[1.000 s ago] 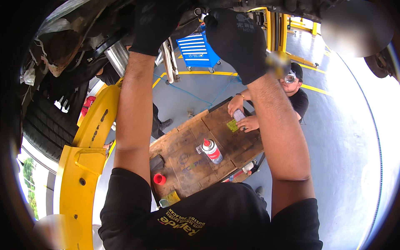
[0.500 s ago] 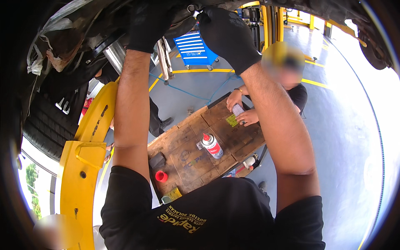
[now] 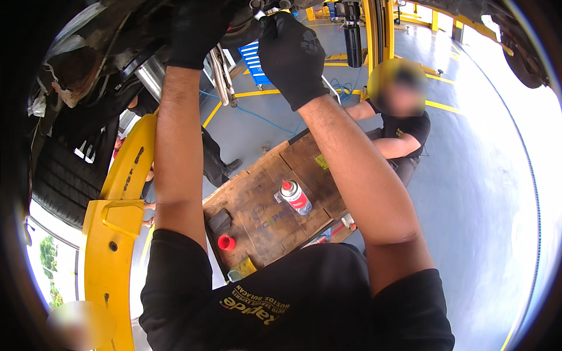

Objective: The person uses a wrench to tighten bolts on the underside of a vehicle's suspension system. A second person stands nearby at a workbench, handling small parts and paperwork.

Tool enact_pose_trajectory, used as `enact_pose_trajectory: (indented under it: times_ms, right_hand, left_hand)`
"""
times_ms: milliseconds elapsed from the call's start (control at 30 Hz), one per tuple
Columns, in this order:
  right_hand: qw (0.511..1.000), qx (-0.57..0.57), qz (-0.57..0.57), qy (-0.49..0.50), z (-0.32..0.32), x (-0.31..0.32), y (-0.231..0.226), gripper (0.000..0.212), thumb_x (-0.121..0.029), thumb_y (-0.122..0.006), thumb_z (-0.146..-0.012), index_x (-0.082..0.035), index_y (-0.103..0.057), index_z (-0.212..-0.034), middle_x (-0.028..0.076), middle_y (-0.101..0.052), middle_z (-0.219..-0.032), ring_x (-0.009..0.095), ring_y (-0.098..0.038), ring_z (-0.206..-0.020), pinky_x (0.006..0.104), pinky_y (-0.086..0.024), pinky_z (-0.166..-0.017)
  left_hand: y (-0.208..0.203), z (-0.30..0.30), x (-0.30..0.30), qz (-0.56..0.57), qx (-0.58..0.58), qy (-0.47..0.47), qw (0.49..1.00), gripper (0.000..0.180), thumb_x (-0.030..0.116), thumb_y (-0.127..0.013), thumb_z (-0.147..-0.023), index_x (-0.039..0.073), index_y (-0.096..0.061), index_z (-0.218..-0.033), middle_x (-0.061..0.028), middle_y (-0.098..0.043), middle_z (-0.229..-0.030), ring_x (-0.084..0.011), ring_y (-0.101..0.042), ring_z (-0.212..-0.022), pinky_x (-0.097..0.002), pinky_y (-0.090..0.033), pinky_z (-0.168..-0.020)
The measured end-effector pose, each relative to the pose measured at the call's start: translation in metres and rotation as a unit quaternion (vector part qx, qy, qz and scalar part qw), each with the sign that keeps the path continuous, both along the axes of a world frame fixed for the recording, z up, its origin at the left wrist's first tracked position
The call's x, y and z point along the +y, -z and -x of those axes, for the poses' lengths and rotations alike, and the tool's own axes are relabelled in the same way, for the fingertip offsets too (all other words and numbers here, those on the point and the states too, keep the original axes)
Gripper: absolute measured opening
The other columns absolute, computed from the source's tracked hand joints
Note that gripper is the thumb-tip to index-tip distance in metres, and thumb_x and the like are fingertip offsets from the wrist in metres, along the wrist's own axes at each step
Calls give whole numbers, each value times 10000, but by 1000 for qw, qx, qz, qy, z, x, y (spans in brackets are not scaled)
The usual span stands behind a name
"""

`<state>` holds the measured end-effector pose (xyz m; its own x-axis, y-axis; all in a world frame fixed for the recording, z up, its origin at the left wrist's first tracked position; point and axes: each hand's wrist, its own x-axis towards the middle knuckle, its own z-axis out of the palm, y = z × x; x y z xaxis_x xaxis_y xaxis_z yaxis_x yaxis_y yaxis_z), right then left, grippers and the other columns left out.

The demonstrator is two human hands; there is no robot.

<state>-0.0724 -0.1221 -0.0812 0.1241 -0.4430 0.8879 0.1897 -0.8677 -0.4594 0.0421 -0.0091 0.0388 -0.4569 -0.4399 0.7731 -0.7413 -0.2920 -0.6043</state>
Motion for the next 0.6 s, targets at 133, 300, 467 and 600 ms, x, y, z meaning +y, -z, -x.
enact_pose_trajectory:
  times_ms: [133,300,467,600]
  right_hand:
    - [978,-42,206,-14,-10,-42,-6,221,-251,-599,-1012,-72,-711,-1076,163,-733,-862,354,-720,-796,460,-571,-748]
    - [983,68,94,-141,34,-22,-14,178,-203,-620,-1007,-54,-712,-1035,167,-738,-875,344,-725,-805,442,-561,-729]
    - [935,178,-34,-306,53,-3,70,161,-169,-610,-1012,-36,-696,-984,158,-704,-810,347,-699,-751,429,-526,-687]
    - [904,274,-126,-301,58,-32,208,169,-179,-598,-1009,-28,-673,-1001,182,-697,-833,371,-683,-758,460,-513,-676]
  left_hand:
    - [1,-20,-7,6,-2,-21,1000,262,270,-668,-904,160,-759,-1124,-130,-734,-1162,-335,-683,-1060,-486,-516,-951]
    - [5,-20,1,-4,27,-71,997,341,304,-707,-888,133,-733,-1181,-156,-721,-1170,-392,-657,-1105,-521,-492,-993]
    - [12,-24,4,83,-36,-124,988,343,316,-710,-875,137,-738,-1166,-166,-717,-1166,-409,-651,-1102,-590,-446,-1023]
    - [0,2,-11,86,-178,-120,973,343,325,-712,-880,132,-734,-1163,-191,-698,-1199,-407,-645,-1103,-573,-459,-1007]
